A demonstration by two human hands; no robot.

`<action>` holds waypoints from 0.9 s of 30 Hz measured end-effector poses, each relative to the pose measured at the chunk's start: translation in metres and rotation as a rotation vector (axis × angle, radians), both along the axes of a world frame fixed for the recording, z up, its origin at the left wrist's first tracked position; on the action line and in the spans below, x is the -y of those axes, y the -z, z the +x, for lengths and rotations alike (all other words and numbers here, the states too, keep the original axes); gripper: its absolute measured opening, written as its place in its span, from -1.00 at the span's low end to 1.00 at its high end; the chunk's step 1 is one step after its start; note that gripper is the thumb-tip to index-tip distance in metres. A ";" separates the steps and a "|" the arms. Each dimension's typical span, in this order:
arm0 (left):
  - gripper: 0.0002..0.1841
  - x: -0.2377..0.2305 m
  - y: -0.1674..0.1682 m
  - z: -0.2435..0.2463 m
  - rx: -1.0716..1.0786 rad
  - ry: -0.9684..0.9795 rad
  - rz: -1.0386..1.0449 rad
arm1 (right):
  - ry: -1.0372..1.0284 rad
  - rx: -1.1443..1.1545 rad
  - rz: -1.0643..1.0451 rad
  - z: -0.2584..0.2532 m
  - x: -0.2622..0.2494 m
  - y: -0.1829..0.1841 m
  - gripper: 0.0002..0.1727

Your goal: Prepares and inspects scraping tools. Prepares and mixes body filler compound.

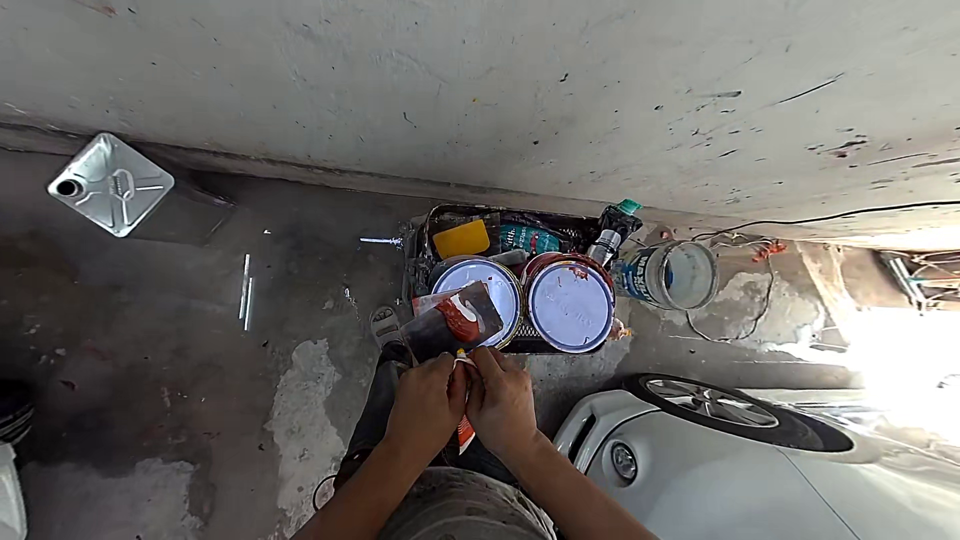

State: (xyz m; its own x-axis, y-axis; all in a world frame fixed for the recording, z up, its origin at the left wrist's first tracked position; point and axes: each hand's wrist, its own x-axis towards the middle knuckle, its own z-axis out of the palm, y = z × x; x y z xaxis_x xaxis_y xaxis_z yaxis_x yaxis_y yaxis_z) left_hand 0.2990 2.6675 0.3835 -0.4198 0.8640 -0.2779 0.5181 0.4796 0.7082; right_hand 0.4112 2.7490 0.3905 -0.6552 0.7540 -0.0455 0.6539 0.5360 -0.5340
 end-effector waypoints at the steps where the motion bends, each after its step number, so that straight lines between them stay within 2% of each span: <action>1: -0.69 -0.002 -0.001 0.001 0.016 -0.009 -0.015 | -0.014 0.006 0.028 0.000 -0.001 0.001 -0.84; 4: -0.67 -0.007 -0.002 0.002 0.068 -0.029 -0.052 | -0.053 -0.001 0.086 -0.001 -0.005 0.004 -0.80; 10: -0.66 -0.011 0.000 0.004 0.074 -0.044 -0.086 | -0.057 0.017 0.055 0.001 -0.008 0.010 -0.79; 18: -0.60 -0.020 -0.003 -0.002 0.057 0.001 -0.274 | 0.026 0.148 0.020 -0.009 -0.009 0.009 -0.82; 27: -0.54 -0.026 -0.005 -0.008 0.164 0.061 -0.437 | 0.069 0.313 -0.030 -0.008 -0.006 0.006 -0.78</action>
State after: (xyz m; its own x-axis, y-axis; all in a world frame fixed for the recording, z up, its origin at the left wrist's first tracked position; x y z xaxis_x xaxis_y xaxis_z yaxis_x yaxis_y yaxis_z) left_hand 0.2911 2.6931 0.3881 -0.2920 0.6729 -0.6796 0.4533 0.7231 0.5212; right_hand 0.4029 2.7546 0.3842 -0.5531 0.7915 -0.2599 0.8232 0.4714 -0.3164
